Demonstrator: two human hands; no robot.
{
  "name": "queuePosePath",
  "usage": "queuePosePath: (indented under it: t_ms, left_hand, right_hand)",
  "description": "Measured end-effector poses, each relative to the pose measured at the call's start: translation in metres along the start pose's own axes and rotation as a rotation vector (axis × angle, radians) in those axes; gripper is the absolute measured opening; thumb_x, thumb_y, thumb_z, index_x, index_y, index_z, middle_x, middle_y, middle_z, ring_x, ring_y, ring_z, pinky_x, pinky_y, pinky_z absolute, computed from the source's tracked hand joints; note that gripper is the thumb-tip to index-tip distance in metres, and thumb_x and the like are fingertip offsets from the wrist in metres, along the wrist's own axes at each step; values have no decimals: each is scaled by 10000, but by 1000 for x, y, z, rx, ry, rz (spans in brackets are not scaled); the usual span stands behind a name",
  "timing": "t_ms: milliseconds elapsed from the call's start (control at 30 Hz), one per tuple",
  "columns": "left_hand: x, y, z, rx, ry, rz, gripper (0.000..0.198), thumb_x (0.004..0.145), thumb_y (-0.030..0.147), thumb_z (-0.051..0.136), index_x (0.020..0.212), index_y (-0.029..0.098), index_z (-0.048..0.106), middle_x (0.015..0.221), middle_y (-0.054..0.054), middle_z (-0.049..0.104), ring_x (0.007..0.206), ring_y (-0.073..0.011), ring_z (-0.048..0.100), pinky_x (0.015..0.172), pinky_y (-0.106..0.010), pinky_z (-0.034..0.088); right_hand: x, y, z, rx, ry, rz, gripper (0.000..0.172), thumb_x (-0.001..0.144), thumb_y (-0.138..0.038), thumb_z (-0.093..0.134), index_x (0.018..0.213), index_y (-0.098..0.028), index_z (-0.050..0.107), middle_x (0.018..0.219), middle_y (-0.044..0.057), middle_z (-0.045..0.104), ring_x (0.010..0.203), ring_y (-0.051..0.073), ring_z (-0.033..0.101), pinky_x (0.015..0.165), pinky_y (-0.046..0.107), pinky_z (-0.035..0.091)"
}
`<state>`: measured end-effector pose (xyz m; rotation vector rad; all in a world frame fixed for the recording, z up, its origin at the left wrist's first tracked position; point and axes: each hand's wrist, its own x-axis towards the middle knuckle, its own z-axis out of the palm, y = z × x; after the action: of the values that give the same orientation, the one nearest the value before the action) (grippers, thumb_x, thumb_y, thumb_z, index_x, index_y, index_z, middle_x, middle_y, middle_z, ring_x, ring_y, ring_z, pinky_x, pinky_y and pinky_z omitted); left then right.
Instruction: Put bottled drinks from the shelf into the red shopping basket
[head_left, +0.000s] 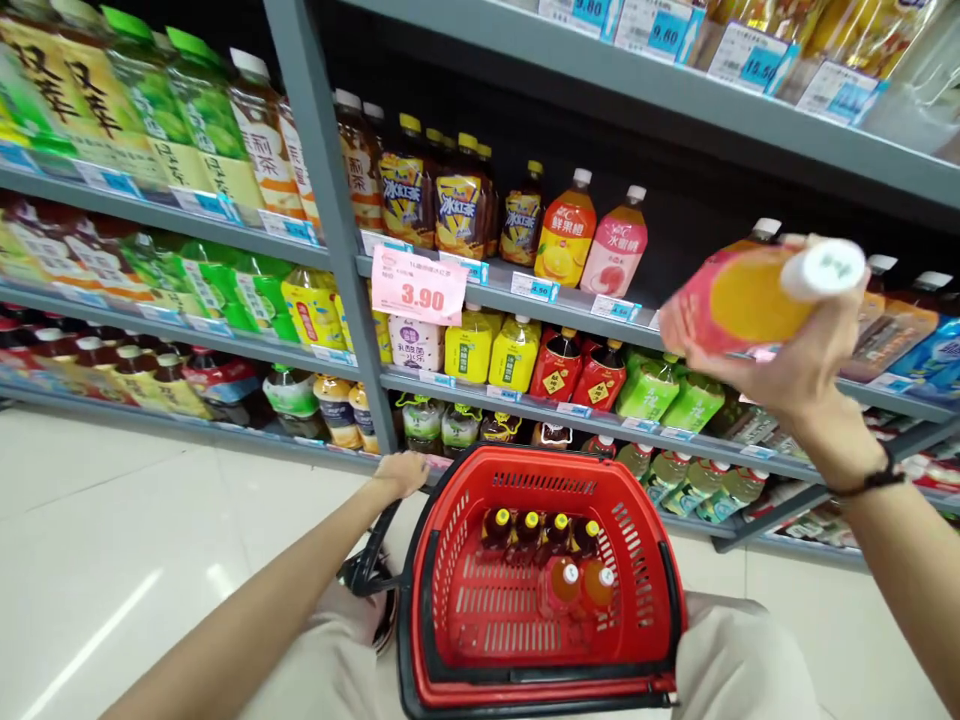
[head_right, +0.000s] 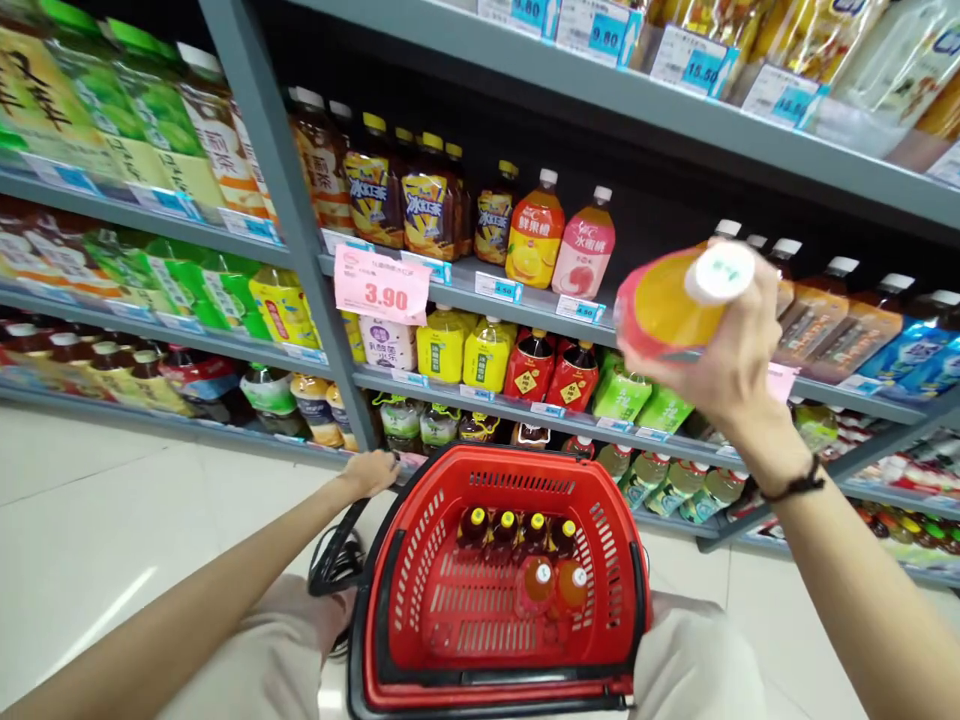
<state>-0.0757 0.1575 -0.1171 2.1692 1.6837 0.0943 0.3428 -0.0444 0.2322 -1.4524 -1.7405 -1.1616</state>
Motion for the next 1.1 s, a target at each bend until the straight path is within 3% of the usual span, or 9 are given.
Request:
queuePosePath:
  t_ms: [100,233,333,500,633,800,900,1000,1100]
  left_hand:
    - [-2,31,-20,16,131,85,336,976,289,473,1010,48,705,1109,-321,710,1185,-444,675,1038,-551,483]
    - [-22,94,-32,-97,189,281,395,1042,368,391,1113,116,687,1158,-213,724,1151,-348,684,1037,-472,514]
    - [-56,144,-21,-291,75,515,410,1062,531,437,1227,226,657,1301,-70,709,1104,-209,712,1013,-331,554]
    - [-112,198,17,-733,-272,791,992,743,546,900,1544,190,437,1548,-191,552,1266,-324,671,1061,-460,565]
    - [-117,210,47,-906,-390,732,1083,700,459,954,1600,211,405,1533,-178,590,1362,-339,623,1182,-521,479]
    - [-104,210,64,-1114,-648,723,1015,576,340,1013,1467,171,557,1424,-157,680,1318,-333,652,1201,-514,466]
    - [-107,209,61,-1048,-533,737,1111,494,372,1039,1476,182,557,1444,-153,668,1320,-337,648,1202,-503,470]
    - [-111,207,54,-947,-481,699,936,551,433,1001,1367,155,637,1299,-123,744,1173,-305,718,1104,-465,551]
    - [-110,202,48,-931,-506,630,772,623,455,955,1265,131,675,1138,-97,784,1012,-263,747,959,-412,612]
  right_hand:
    - [-46,-22,-18,50,-174,71,1143,764,-819,619,1664,-331,110,1533,191,493,1473,475,451,1210,646,428]
    - [-112,-54,-4,248,-154,199,1071,754,-688,731,1608,-207,297,1370,213,617,1339,430,599,1126,617,521]
    - [-156,-73,23,550,-128,414,898,734,-560,801,1457,-139,474,1243,186,674,1108,364,711,969,524,611]
    - [-212,-98,59,775,-178,537,809,690,-462,857,1361,-154,525,1217,160,679,1150,350,693,1032,510,569]
    - [-234,-110,64,828,-341,576,706,668,-430,848,1255,-192,536,1177,137,688,1063,336,712,947,492,601]
    - [-233,-118,56,979,-362,403,976,615,-408,932,1445,-213,457,1359,172,633,1239,366,661,1068,515,558]
    - [-232,-118,52,1088,-370,461,1026,604,-410,970,1471,-235,451,1360,155,646,1259,368,656,1101,527,537]
    - [-236,-116,56,1205,-483,650,1032,604,-403,994,1476,-232,470,1390,149,642,1293,369,636,1147,536,505]
    - [-243,-119,67,1334,-448,790,1101,617,-380,1006,1532,-247,409,1519,153,543,1398,360,560,1218,529,452]
